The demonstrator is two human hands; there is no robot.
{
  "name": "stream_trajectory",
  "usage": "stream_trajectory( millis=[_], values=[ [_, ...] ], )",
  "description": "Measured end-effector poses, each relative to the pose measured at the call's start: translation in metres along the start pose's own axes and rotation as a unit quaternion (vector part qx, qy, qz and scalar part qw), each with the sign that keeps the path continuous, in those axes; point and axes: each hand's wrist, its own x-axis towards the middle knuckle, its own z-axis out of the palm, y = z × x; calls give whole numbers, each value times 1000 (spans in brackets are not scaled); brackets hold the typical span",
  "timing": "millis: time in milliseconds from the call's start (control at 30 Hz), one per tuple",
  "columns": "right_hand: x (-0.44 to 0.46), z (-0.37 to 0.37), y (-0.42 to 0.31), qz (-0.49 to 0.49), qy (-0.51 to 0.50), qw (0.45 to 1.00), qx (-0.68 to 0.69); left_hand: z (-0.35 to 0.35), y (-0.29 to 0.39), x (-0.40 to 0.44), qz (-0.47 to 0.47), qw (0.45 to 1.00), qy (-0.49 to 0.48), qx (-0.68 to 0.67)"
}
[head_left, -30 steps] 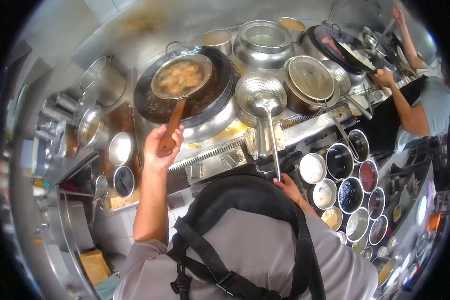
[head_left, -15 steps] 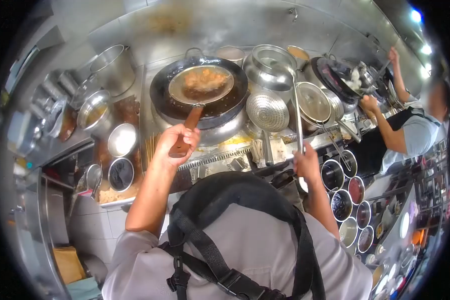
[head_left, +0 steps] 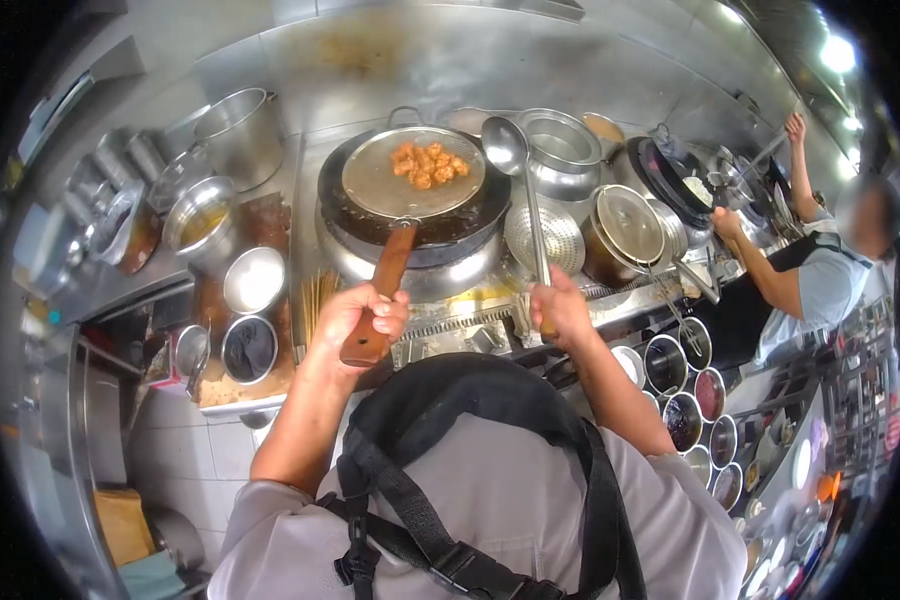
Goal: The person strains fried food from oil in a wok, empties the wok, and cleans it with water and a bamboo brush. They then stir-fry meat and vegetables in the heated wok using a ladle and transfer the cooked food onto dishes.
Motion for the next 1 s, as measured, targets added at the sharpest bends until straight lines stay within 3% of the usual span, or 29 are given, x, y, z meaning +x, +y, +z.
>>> stream_trajectory(
  millis=[67,100,300,333,400,467,500,533,633,733,800,867,933,1000],
  values=[
    [-3,9,3,-44,-22,987,-152,2,-7,-3,76,991,28,102],
    [-4,10,-7,-39,-23,985,-164,4,-13,-7,112,983,48,134],
    [23,41,-48,-126,-34,952,-278,0,-17,-19,143,962,18,233],
    [29,46,-47,-167,-42,945,-279,4,-17,-20,143,961,16,234],
    [35,53,-42,-157,-37,948,-275,9,-17,-23,154,965,1,212],
    [37,54,-27,-137,-28,915,-379,8,-7,-14,144,970,18,197],
    [21,60,-35,-71,-27,926,-370,4,-3,-9,137,973,32,183],
    [24,55,-26,-69,-28,925,-372,1,-4,-7,137,974,33,180],
    [29,41,-8,-184,-22,890,-417,-7,-9,-3,132,974,39,177],
    [22,45,-39,-231,30,895,-380,-4,-10,-4,152,965,44,208],
    [7,55,-86,-140,42,939,-311,9,-12,-8,167,930,48,325],
    [6,58,-105,-207,43,927,-309,36,-24,-14,208,917,80,331],
    [3,64,-113,-92,18,950,-299,42,-23,-11,200,921,53,330],
    [6,74,-99,-72,-13,974,-213,42,-21,4,210,909,68,354]
  ],
)
